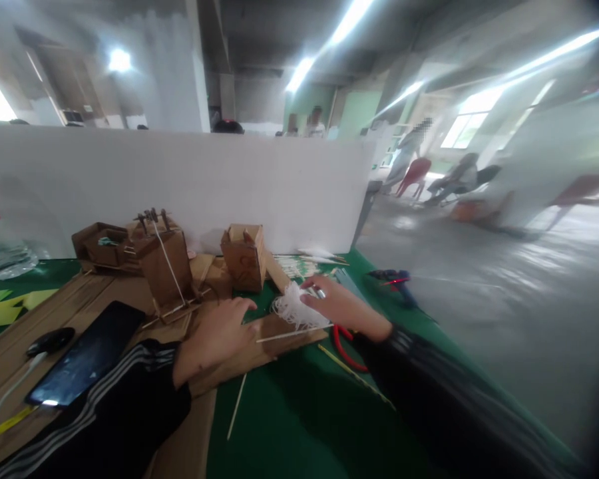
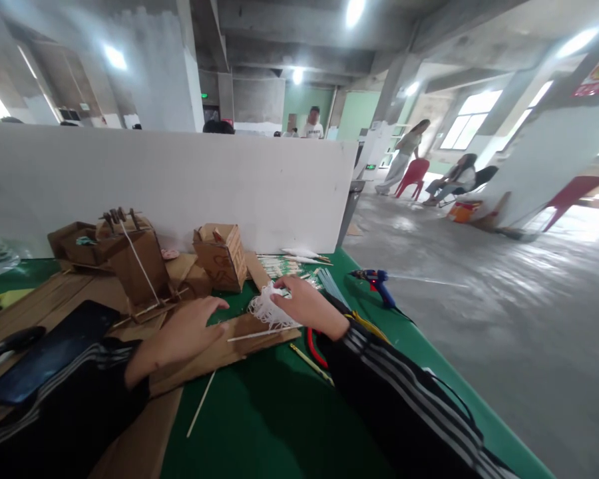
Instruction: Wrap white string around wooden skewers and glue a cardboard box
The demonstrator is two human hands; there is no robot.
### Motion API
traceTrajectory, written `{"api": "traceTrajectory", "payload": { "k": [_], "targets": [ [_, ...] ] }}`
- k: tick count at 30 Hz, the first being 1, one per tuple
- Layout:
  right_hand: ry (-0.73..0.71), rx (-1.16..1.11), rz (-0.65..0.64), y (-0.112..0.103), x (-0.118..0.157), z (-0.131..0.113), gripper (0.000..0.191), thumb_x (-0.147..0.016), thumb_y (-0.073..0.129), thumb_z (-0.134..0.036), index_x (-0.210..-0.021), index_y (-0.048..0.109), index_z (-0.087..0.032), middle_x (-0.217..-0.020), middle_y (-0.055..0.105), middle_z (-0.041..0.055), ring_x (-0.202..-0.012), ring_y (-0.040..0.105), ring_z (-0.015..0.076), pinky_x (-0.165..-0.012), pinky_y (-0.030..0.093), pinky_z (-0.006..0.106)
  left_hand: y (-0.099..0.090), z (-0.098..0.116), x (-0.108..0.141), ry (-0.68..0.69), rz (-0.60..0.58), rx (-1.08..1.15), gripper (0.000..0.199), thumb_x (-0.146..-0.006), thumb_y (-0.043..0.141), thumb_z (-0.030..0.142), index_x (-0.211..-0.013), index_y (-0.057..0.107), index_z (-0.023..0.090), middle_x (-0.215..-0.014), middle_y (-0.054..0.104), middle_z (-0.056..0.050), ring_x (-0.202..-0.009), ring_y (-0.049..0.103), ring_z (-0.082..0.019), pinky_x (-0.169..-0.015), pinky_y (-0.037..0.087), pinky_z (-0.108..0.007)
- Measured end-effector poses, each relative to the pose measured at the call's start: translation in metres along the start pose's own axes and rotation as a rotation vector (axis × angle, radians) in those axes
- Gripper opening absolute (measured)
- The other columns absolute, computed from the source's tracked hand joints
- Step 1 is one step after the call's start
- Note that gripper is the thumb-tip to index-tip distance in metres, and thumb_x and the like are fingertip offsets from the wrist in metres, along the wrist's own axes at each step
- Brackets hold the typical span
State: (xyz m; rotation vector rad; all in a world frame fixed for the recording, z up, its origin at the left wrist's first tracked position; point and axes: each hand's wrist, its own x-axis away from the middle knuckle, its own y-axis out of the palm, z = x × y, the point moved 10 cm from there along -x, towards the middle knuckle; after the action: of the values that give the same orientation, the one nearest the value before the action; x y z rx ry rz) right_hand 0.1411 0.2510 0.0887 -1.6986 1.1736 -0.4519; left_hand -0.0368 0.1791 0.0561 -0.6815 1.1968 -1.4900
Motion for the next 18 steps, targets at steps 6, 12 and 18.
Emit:
{"api": "traceTrajectory", "payload": {
  "k": [6, 12, 18],
  "targets": [
    [0.026, 0.235, -0.015, 0.015, 0.042, 0.031, 0.02, -0.084, 0.052, -0.019, -0.101, 0.062, -0.015, -0.1, 0.064, 0.0104, -0.093, 0.056, 0.0253, -0.085, 0.04, 0.037, 0.021, 0.035, -0.037, 0.154, -0.014, 0.006, 0.043, -0.089, 0.045, 0.032, -0.131, 0.046, 0.023, -0.132, 0.052, -0.009, -0.119, 0.051, -0.026, -0.098, 0.043, -0.038],
    [-0.03, 0.247, -0.025, 0.033, 0.056, 0.035, 0.015, -0.086, 0.052, -0.015, -0.087, 0.066, -0.02, -0.092, 0.063, 0.0055, -0.09, 0.052, 0.0213, -0.08, 0.039, 0.032, 0.048, 0.074, -0.073, 0.394, -0.077, -0.056, 0.065, -0.081, 0.051, 0.017, -0.143, 0.032, 0.029, -0.153, 0.029, -0.007, -0.138, 0.027, -0.031, -0.108, 0.032, -0.047],
    [-0.159, 0.327, -0.048, 0.055, 0.059, 0.028, 0.018, -0.088, 0.053, -0.02, -0.098, 0.068, -0.023, -0.094, 0.059, 0.0068, -0.092, 0.048, 0.0222, -0.084, 0.038, 0.035, 0.076, 0.075, -0.091, 0.409, -0.124, -0.042, 0.052, -0.078, 0.055, 0.017, -0.129, 0.051, 0.02, -0.134, 0.053, -0.01, -0.127, 0.043, -0.027, -0.107, 0.035, -0.04]
  ]
}}
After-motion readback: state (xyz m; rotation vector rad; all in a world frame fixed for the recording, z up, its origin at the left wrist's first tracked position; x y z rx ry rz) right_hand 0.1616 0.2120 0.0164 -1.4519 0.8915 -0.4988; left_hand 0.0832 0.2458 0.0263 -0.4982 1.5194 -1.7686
